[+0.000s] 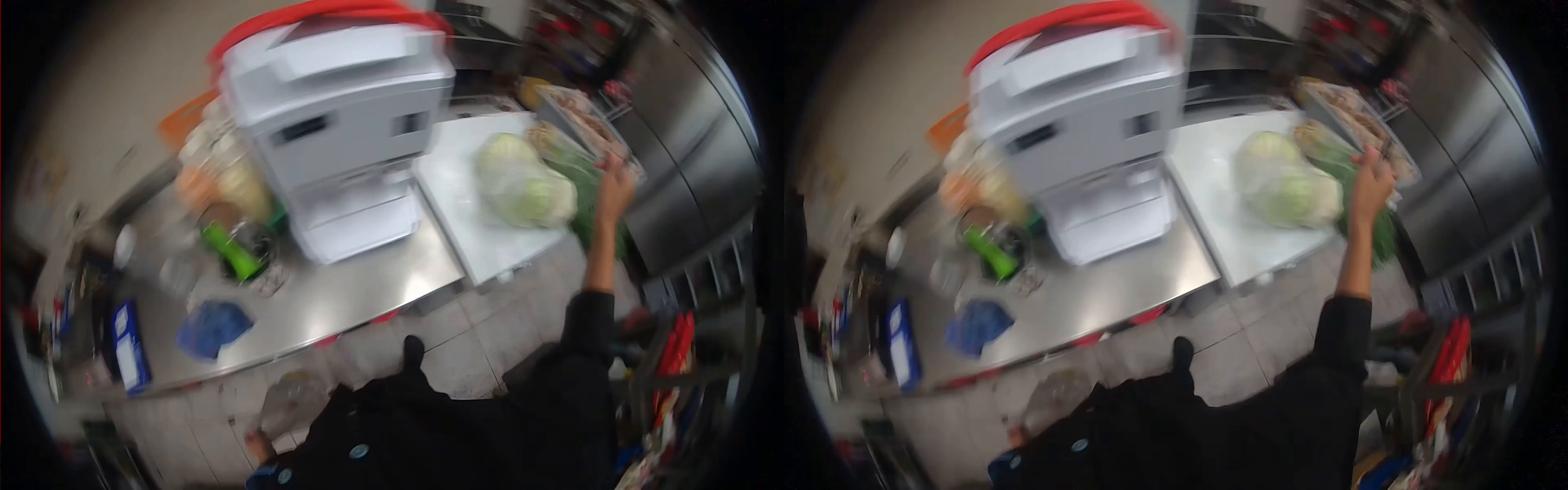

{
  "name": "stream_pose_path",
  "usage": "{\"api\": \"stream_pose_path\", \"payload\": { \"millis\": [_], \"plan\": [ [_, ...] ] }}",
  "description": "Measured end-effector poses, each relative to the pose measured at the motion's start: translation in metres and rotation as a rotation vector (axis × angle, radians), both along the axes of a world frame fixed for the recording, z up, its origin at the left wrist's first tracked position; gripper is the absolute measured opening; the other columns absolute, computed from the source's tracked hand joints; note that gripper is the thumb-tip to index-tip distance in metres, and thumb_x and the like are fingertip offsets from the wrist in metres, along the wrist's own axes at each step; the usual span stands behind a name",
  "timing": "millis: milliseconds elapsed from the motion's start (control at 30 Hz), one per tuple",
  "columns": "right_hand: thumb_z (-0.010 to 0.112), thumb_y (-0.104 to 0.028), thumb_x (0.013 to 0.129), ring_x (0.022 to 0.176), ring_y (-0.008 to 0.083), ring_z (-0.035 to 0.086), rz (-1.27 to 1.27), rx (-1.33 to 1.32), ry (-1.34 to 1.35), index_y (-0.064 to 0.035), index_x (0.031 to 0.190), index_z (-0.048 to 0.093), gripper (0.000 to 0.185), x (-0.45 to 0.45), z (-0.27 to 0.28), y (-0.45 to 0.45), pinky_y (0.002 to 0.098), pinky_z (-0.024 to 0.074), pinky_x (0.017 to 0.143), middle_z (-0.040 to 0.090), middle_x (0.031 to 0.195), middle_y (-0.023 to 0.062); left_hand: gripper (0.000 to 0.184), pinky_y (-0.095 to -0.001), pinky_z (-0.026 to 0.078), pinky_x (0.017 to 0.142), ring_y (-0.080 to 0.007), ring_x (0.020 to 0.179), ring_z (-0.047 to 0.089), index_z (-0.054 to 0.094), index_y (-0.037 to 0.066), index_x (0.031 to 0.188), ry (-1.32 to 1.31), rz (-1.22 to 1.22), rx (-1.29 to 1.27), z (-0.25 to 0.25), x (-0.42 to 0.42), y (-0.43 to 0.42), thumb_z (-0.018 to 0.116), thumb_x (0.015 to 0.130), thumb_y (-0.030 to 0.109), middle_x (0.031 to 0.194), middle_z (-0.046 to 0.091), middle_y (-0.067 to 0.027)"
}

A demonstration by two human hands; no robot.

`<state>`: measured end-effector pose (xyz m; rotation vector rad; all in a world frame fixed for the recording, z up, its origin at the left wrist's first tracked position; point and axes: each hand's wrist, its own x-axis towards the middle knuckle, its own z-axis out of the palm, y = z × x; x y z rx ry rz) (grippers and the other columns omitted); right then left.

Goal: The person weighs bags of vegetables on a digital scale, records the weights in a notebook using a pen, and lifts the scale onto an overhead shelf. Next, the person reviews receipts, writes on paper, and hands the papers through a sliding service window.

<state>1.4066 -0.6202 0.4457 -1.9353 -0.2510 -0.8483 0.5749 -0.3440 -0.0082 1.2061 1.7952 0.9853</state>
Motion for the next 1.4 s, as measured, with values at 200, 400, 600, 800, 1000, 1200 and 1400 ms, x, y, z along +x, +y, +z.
{"api": "stream_pose_path", "payload": {
  "millis": [200,400,600,800,1000,1200,1400],
  "plan": [
    [0.054,-0.009,0.089,0.080,0.0129,0.057,1.162,-0.104,0.098,0.0021,0.098,0.061,0.016,-0.336,-0.061,0.200,0.0266,0.0449,0.076,0.063,0.085,0.0075,0.068,-0.0354,0.042,0.088,-0.0305,0.103,0.053,0.041,0.000,0.127,0.111,-0.112,0.199,0.137,-0.021,0.009,0.048,0.060,-0.009,0.112,0.053,-0.0193],
    [0.078,-0.027,0.068,0.075,0.0292,0.063,1.848,-0.526,0.110,-0.0002,0.092,0.066,0.038,-0.601,-0.122,0.312,0.0338,0.0485,0.066,0.064,0.083,0.0167,0.082,-0.0257,0.042,0.079,-0.0200,0.089,0.048,0.038,0.013,0.135,0.012,-0.149,0.184,0.321,-0.024,0.003,0.043,0.058,-0.015,0.094,0.045,-0.0080],
    [0.072,-0.037,0.073,0.072,0.0341,0.063,2.076,-0.803,-0.210,0.0026,0.086,0.062,0.042,-0.774,-0.214,0.398,0.0419,0.0491,0.064,0.063,0.077,0.0173,0.071,-0.0197,0.037,0.065,-0.0125,0.082,0.044,0.049,0.012,0.123,0.056,-0.058,0.273,0.380,-0.088,0.024,0.041,0.058,-0.016,0.091,0.043,-0.0032],
    [0.067,-0.031,0.080,0.066,0.0235,0.063,2.535,-0.761,0.701,0.0010,0.086,0.058,0.034,-0.864,-0.186,0.471,0.0365,0.0464,0.060,0.062,0.069,0.0132,0.036,-0.0252,0.040,0.063,-0.0167,0.079,0.048,0.061,0.004,0.080,0.290,0.183,0.200,0.396,-0.171,0.016,0.042,0.057,-0.015,0.084,0.048,-0.0052],
    [0.074,-0.030,0.071,0.078,0.0237,0.061,2.839,-0.599,-0.104,-0.0009,0.107,0.056,0.050,-0.949,-0.175,0.498,0.0374,0.0467,0.068,0.063,0.089,0.0149,0.026,-0.0209,0.036,0.058,-0.0116,0.079,0.050,0.060,0.005,0.072,0.382,0.257,0.262,0.440,-0.185,0.037,0.048,0.060,-0.015,0.088,0.050,-0.0020],
    [0.070,-0.014,0.074,0.061,0.0154,0.058,2.931,-0.607,0.239,0.0023,0.080,0.065,0.018,-1.052,-0.150,0.523,0.0313,0.0456,0.059,0.064,0.066,0.0119,0.027,-0.0266,0.042,0.071,-0.0216,0.083,0.053,0.061,0.004,0.072,0.601,0.675,0.215,0.421,-0.283,0.022,0.049,0.060,-0.017,0.087,0.048,-0.0073],
    [0.063,-0.004,0.069,0.055,0.0096,0.053,3.109,-0.527,0.704,0.0022,0.075,0.065,0.009,-1.136,-0.076,0.534,0.0289,0.0394,0.050,0.059,0.056,0.0111,0.022,-0.0290,0.041,0.077,-0.0227,0.086,0.050,0.066,0.007,0.071,0.598,0.942,0.296,0.359,-0.354,0.015,0.059,0.064,-0.013,0.085,0.047,-0.0080]
  ]
}}
